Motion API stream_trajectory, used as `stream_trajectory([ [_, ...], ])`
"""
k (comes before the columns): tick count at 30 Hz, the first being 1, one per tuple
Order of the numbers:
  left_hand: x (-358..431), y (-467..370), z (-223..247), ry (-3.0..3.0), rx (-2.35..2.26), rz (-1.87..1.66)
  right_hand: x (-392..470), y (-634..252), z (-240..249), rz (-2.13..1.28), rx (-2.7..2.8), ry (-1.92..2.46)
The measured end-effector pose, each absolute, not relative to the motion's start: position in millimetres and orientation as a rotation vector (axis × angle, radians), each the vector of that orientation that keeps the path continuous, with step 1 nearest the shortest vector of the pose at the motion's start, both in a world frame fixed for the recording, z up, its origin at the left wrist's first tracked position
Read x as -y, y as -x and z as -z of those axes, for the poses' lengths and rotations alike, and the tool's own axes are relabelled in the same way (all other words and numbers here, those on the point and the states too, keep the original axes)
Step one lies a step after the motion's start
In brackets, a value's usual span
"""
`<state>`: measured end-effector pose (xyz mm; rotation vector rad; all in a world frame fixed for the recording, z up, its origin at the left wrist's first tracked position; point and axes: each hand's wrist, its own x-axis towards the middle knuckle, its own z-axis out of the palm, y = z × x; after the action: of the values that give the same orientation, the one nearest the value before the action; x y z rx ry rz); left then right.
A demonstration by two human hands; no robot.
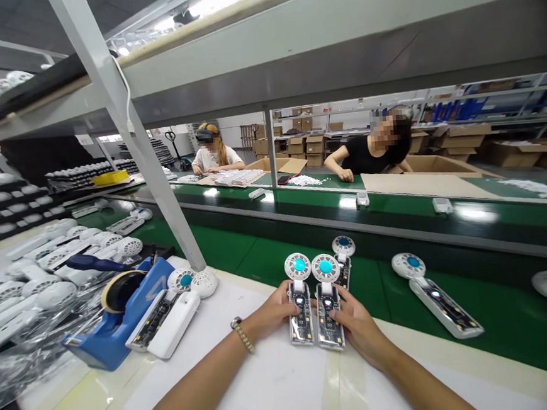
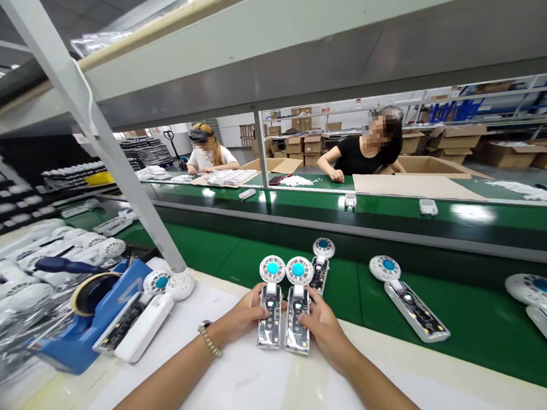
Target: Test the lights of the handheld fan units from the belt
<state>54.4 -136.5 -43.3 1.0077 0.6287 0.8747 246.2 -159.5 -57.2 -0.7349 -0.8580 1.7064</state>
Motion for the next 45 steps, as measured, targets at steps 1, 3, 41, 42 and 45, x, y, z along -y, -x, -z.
stream_trajectory([
  [1, 136.4, -54.0, 43.6, -1.012, -0.619, -0.87, 160.0, -246.3, 56.4, -1.707, 0.861, 0.729],
  [3, 136.3, -53.3, 44.8, -1.021, -0.598, -0.868, 160.8, -246.5, 55.5, -1.711, 0.869, 0.718],
  [41, 138.9, -53.2, 44.3, -0.975, -0.524, -0.87, 159.9, -245.7, 66.4, -1.667, 0.878, 0.807],
  [42, 139.0, -53.1, 43.7, -0.978, -0.518, -0.864, 159.8, -245.1, 65.2, -1.669, 0.865, 0.8],
  [45, 140.7, -54.4, 38.9, -0.971, -0.513, -0.856, 162.2, -244.6, 54.4, -1.749, 0.765, 0.809],
])
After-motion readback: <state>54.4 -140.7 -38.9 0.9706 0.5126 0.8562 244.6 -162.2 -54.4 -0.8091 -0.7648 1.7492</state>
